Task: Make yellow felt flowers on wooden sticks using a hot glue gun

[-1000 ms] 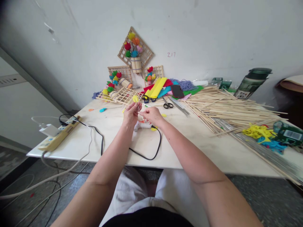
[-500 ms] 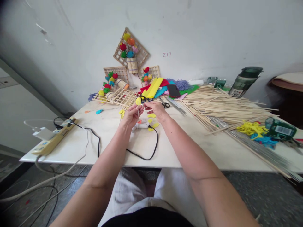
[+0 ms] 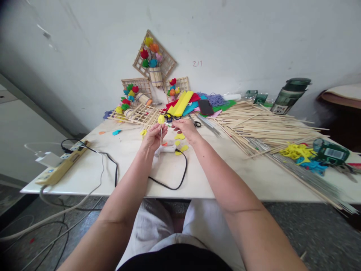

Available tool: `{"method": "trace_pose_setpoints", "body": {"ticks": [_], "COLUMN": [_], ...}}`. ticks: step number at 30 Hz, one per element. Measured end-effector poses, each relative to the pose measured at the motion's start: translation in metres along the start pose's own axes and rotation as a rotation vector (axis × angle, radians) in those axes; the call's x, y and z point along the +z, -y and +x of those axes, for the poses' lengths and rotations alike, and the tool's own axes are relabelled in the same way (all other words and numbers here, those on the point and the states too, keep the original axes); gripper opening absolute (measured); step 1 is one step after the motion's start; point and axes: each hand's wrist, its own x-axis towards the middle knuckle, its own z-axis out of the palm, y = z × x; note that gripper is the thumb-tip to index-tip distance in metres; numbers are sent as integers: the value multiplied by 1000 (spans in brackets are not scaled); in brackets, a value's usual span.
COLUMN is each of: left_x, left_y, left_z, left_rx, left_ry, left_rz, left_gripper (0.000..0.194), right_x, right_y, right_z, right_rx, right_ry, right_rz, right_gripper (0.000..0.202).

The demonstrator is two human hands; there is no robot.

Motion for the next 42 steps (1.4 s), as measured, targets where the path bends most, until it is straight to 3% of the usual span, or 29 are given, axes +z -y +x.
{"method": "trace_pose_setpoints", "body": {"ticks": [3, 8, 13, 18, 22, 27, 34, 39, 42], "left_x": [-2, -4, -5, -6, -7, -6, -3, -1, -1], "left_y": [-4, -13, -20, -20, -21, -19, -14, -11, -8], "left_z": [3, 5, 6, 6, 6, 6, 4, 3, 3], "left_rx": [27, 54, 114, 99, 103, 78, 48, 24, 22], "left_ry": [-46, -108, -160, -132, -135, -131, -63, -54, -20], "left_rz": [-18, -23, -52, -55, -67, -53, -37, 8, 23], "left_gripper": [13, 15, 15, 14, 13, 13, 12, 13, 14], "right_x": [0, 9, 29, 23, -1, -19, -8, 3, 5], "right_y": [-5, -16, -15, -14, -10, -7, -22, -30, -32], "right_z": [3, 2, -11, -8, 1, 7, 8, 11, 14], "right_rx": [13, -179, -255, -286, -143, 13, -7, 51, 90], "right_ry": [1, 193, 340, 214, 110, 166, 225, 231, 246], "right_rz": [-258, -765, -1055, -1129, -1247, -1318, -1289, -1341, -1299], "right_gripper": [16, 27, 42, 37, 33, 31, 24, 32, 27]}}
